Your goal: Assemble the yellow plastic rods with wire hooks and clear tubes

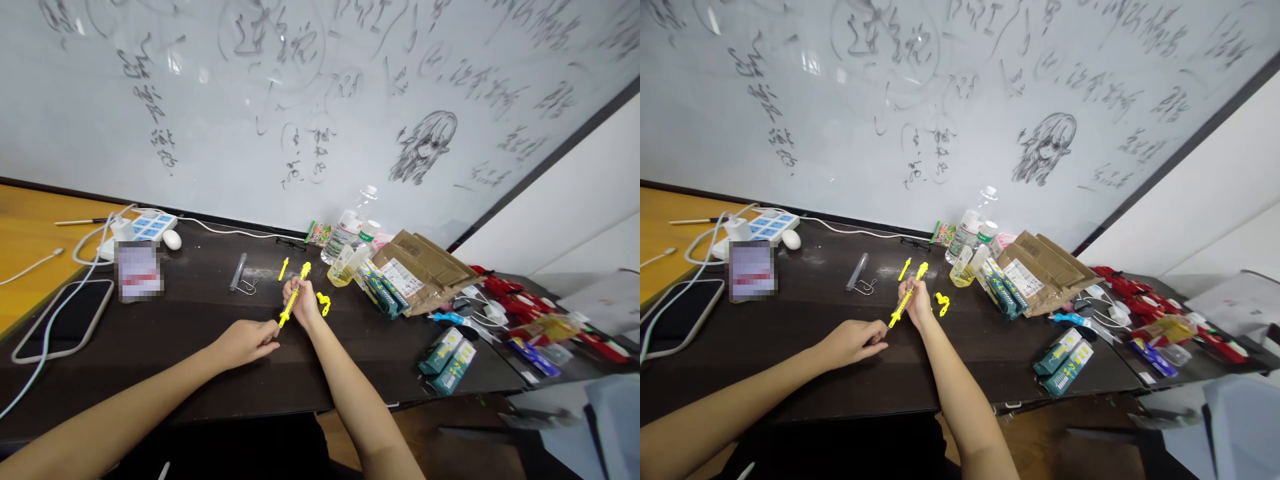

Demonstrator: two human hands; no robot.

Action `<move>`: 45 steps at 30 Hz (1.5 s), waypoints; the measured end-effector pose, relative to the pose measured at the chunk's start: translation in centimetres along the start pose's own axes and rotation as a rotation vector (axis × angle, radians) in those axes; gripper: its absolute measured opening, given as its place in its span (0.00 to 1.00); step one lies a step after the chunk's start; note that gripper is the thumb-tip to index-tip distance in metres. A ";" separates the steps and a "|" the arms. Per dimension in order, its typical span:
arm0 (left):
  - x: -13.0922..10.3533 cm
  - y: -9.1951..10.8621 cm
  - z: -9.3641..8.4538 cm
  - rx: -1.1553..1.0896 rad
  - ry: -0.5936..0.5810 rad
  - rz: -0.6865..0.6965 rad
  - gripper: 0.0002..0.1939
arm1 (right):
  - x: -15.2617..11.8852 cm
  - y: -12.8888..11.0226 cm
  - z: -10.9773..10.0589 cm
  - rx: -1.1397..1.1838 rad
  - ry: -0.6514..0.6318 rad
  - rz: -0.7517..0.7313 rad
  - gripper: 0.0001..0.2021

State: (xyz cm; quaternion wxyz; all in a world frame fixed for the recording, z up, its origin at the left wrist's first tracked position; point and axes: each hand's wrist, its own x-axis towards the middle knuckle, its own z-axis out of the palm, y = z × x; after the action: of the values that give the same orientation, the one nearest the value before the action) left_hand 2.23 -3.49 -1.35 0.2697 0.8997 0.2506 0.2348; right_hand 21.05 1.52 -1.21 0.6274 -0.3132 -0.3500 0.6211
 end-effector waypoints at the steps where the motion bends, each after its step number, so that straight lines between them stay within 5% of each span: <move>1: -0.1 0.3 -0.1 0.021 -0.043 0.073 0.06 | 0.1 -0.2 -0.2 0.033 0.031 -0.011 0.07; 5: -0.3 1.1 -0.4 0.030 -0.108 0.202 0.07 | 0.4 -0.8 -0.8 0.109 0.106 -0.046 0.07; 12: -0.1 0.8 -0.7 -0.158 -0.192 0.144 0.09 | -0.2 -0.3 0.1 0.078 -0.021 0.016 0.09; 15: 0.1 0.8 -0.7 -0.269 -0.236 0.135 0.10 | 0.0 -1.1 -0.3 0.090 0.054 -0.054 0.13; 29: 0.3 0.5 -0.8 -0.170 -0.174 0.183 0.10 | -0.2 -1.6 0.2 -0.017 0.268 -0.217 0.19; 35: 0.0 0.0 -0.6 -0.163 -0.161 0.159 0.11 | -0.2 -0.3 0.7 -0.076 0.166 -0.135 0.18; 41: 0.3 0.7 -0.8 -0.204 -0.169 0.213 0.10 | 0.1 -1.2 0.0 -0.068 0.258 -0.229 0.19; 45: 0.3 0.5 -0.8 -0.162 -0.162 0.212 0.09 | -0.2 0.2 0.8 -0.146 0.210 -0.191 0.19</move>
State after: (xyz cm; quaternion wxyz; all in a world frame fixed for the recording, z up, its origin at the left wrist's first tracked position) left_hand 2.17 -3.38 -0.44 0.3346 0.9123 0.1118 0.2081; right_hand 20.31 1.34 -0.94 0.6923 -0.3866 -0.3549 0.4953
